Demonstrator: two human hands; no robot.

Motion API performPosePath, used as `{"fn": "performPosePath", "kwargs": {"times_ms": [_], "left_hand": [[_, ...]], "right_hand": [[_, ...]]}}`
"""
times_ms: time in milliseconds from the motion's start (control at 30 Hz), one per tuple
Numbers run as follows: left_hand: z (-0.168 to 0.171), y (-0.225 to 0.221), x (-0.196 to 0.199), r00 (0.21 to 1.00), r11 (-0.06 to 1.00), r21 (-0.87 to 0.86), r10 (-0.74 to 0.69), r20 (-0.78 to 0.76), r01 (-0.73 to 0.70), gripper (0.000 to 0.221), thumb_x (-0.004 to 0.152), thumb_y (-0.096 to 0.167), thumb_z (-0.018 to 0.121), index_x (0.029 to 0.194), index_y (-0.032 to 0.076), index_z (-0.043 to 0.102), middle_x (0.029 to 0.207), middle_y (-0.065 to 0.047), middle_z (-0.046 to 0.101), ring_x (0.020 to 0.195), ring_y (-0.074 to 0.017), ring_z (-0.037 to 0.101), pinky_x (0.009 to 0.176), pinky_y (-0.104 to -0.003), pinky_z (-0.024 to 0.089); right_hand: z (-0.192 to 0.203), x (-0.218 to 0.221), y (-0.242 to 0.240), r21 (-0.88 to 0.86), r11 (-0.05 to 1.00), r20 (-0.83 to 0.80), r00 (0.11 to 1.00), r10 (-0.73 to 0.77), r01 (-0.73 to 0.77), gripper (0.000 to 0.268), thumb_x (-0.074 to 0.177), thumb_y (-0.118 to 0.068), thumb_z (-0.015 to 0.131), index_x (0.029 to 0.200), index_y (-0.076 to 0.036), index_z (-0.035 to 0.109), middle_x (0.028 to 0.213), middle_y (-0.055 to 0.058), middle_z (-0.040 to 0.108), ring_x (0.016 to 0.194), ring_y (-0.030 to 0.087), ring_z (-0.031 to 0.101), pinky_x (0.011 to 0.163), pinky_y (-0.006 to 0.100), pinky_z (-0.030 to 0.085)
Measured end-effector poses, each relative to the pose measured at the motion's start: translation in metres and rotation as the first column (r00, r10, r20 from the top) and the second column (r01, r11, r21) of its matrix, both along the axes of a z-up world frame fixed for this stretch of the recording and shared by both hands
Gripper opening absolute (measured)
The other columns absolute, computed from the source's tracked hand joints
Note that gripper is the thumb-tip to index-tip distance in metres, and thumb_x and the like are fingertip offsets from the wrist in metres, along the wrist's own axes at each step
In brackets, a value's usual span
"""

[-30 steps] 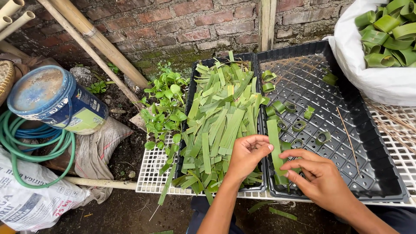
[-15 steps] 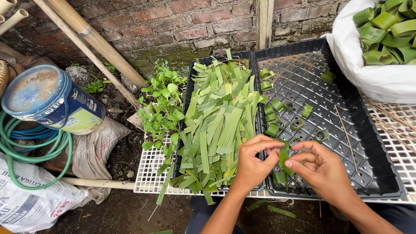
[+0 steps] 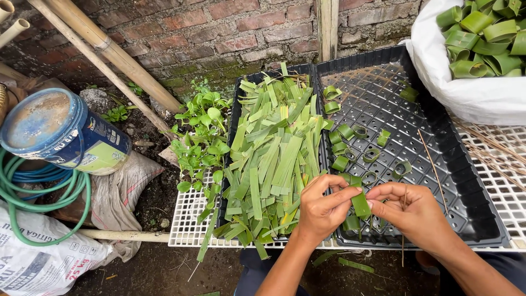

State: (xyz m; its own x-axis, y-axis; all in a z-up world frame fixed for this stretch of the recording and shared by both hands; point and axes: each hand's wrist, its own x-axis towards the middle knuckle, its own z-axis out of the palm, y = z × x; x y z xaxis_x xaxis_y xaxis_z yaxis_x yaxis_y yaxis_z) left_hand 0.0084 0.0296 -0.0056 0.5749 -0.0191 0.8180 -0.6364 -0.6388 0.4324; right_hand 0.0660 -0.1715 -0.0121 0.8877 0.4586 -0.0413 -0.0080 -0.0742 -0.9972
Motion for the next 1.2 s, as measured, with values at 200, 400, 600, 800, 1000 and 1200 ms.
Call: {"fn": "performPosePath", "kwargs": {"times_ms": [200, 400, 600, 800, 1000, 1200], "left_hand": [[-0.001, 0.001, -0.001, 0.999, 0.999, 0.038, 0.004, 0.041, -0.005, 0.040, 0.086, -0.012, 0.064, 0.114, 0.014, 0.075, 0.100, -0.012, 0.066, 0.076, -0.0233, 0.060, 0.076, -0.039, 0.052], [0.002, -0.001, -0.002, 0.996, 0.996, 0.088, -0.009, 0.083, 0.001, 0.030, 0.095, -0.008, 0.070, 0.117, 0.012, 0.073, 0.101, -0.013, 0.065, 0.077, -0.0244, 0.061, 0.070, -0.039, 0.052], [0.009, -0.001, -0.006, 0.996, 0.985, 0.174, -0.004, 0.087, -0.011, 0.020, 0.101, 0.000, 0.066, 0.116, 0.011, 0.073, 0.098, -0.012, 0.063, 0.075, -0.0252, 0.057, 0.072, -0.042, 0.049], [0.027, -0.010, -0.010, 0.988, 0.986, -0.158, -0.066, -0.136, 0.044, 0.027, 0.096, -0.003, 0.062, 0.122, 0.001, 0.070, 0.107, -0.018, 0.067, 0.096, -0.0285, 0.069, 0.082, -0.036, 0.060], [0.032, -0.008, -0.012, 0.908, 0.928, -0.371, -0.119, -0.401, -0.042, 0.007, 0.089, 0.006, 0.072, 0.094, 0.007, 0.077, 0.089, -0.007, 0.071, 0.078, -0.0158, 0.063, 0.071, -0.031, 0.055], [0.030, -0.013, -0.013, 0.865, 0.932, -0.344, -0.261, -0.428, 0.111, 0.005, 0.089, 0.006, 0.073, 0.093, 0.006, 0.077, 0.091, -0.007, 0.072, 0.083, -0.0177, 0.067, 0.074, -0.031, 0.056]], "right_hand": [[-0.001, 0.001, -0.004, 0.155, 0.984, -0.060, 0.994, 0.093, -0.083, 0.021, 0.091, -0.005, 0.069, 0.101, 0.006, 0.085, 0.043, 0.001, 0.033, 0.038, 0.011, 0.021, 0.036, 0.030, 0.016], [0.002, 0.001, -0.003, 0.017, 0.999, -0.069, 0.997, 0.034, -0.032, 0.018, 0.083, -0.012, 0.082, 0.094, 0.002, 0.087, 0.044, -0.002, 0.036, 0.042, 0.008, 0.021, 0.042, 0.028, 0.015], [-0.002, -0.001, 0.001, 0.027, 1.000, -0.037, 0.999, -0.001, 0.002, 0.011, 0.076, -0.003, 0.089, 0.085, 0.001, 0.084, 0.052, -0.004, 0.031, 0.050, 0.008, 0.022, 0.050, 0.026, 0.017], [0.002, 0.002, 0.001, 0.082, 0.996, -0.171, 0.985, -0.018, 0.032, 0.021, 0.078, 0.007, 0.085, 0.097, 0.006, 0.078, 0.079, 0.016, 0.081, 0.067, 0.016, 0.068, 0.064, 0.028, 0.052], [-0.002, 0.011, -0.004, 0.144, 0.990, -0.170, 0.985, 0.011, 0.013, 0.026, 0.080, 0.007, 0.083, 0.099, 0.000, 0.067, 0.080, 0.017, 0.082, 0.072, 0.019, 0.073, 0.066, 0.030, 0.053], [-0.004, 0.016, -0.007, 0.189, 0.981, -0.178, 0.984, -0.006, 0.040, 0.025, 0.082, 0.007, 0.079, 0.100, -0.002, 0.065, 0.086, 0.021, 0.085, 0.069, 0.018, 0.070, 0.057, 0.026, 0.047]]}}
